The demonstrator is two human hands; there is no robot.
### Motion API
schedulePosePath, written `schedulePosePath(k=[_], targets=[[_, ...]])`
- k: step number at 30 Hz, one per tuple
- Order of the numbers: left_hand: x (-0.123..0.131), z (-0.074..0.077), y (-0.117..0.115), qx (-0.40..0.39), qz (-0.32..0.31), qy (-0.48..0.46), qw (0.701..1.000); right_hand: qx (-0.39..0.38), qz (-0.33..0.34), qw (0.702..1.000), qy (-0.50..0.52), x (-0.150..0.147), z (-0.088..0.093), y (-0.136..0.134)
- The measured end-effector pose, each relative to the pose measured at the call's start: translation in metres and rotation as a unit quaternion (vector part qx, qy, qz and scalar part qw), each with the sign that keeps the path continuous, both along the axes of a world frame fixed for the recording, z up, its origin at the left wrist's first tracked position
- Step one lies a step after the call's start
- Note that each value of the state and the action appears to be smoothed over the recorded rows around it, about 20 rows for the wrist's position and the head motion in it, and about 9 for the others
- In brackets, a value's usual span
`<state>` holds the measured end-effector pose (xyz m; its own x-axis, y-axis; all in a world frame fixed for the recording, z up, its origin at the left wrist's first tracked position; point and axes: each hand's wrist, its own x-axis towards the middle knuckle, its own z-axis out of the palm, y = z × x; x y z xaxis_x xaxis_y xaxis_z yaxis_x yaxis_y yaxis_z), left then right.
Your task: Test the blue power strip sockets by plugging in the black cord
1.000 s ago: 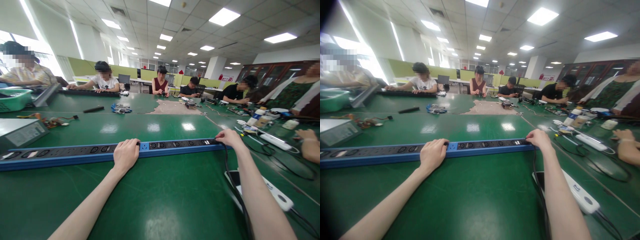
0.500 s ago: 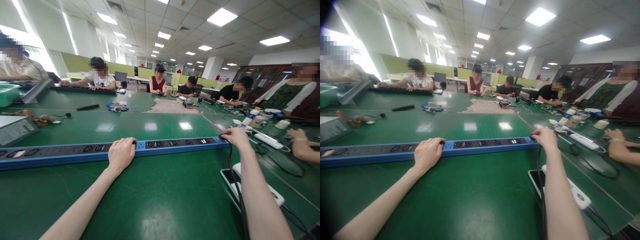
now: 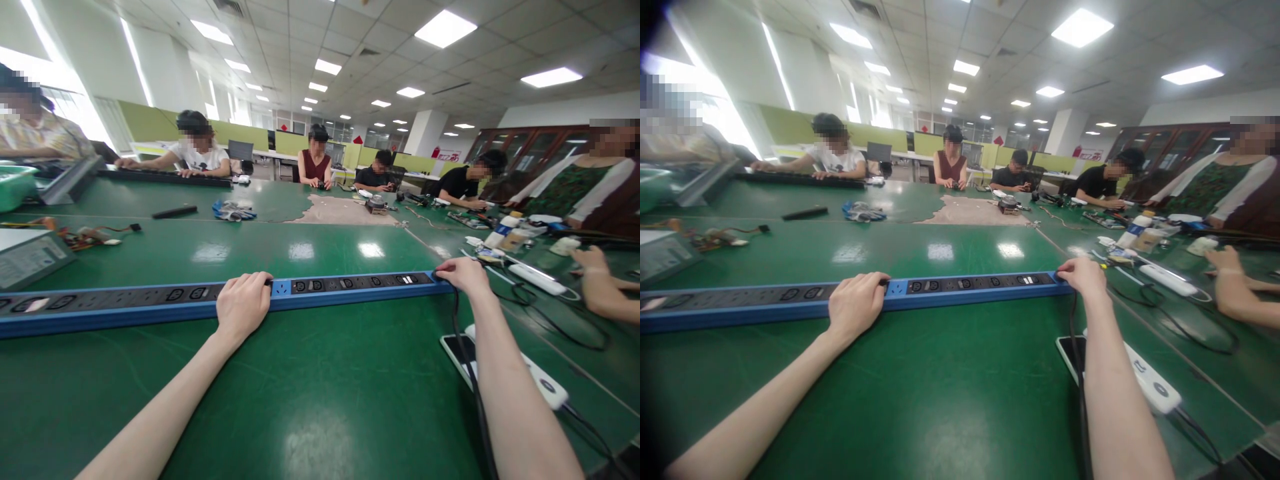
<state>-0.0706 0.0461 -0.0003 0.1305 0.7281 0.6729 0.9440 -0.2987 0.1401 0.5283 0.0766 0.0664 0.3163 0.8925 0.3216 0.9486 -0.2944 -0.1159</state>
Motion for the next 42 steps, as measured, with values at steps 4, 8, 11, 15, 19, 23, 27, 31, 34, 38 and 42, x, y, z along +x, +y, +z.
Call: schedulePosePath(k=[4, 8, 11, 15, 19, 23, 27, 31, 34, 38, 42], targets=[[0.001, 0.000, 0.000, 0.002, -0.002, -0.003, 1.000, -0.029, 0.010, 0.999, -0.026, 0.000, 0.006, 0.006], [0.001, 0.000, 0.000, 0.005, -0.002, -0.005, 1.000, -0.054, 0.007, 0.998, -0.037, 0.000, 0.013, 0.016], [0.001, -0.001, 0.000, 0.005, 0.000, -0.001, 1.000, -0.061, 0.004, 0.997, -0.056, -0.002, 0.015, 0.019], [-0.001, -0.001, 0.000, 0.003, 0.001, 0.005, 1.000, -0.053, 0.020, 0.997, -0.043, 0.001, 0.013, 0.014], [-0.003, 0.000, 0.000, 0.001, -0.002, 0.001, 1.000, -0.056, 0.028, 0.998, -0.013, 0.013, 0.009, 0.010], [-0.004, 0.001, -0.001, 0.003, -0.005, -0.007, 1.000, -0.034, 0.035, 0.999, -0.002, 0.023, 0.002, 0.008], [-0.004, 0.002, -0.002, 0.006, -0.006, -0.005, 1.000, -0.034, 0.041, 0.999, 0.001, 0.024, 0.001, 0.008], [-0.005, 0.002, -0.002, 0.009, -0.004, -0.003, 1.000, -0.040, 0.001, 0.999, 0.018, 0.016, 0.003, 0.004], [-0.006, 0.003, -0.003, 0.009, -0.003, -0.003, 1.000, -0.027, -0.021, 0.999, 0.027, 0.008, 0.003, -0.002], [-0.008, 0.005, -0.005, 0.006, -0.008, -0.006, 1.000, -0.016, -0.021, 0.999, 0.026, -0.002, 0.002, -0.008], [-0.008, 0.007, -0.007, 0.005, -0.012, -0.016, 1.000, 0.004, -0.001, 1.000, 0.019, -0.009, 0.003, -0.011]])
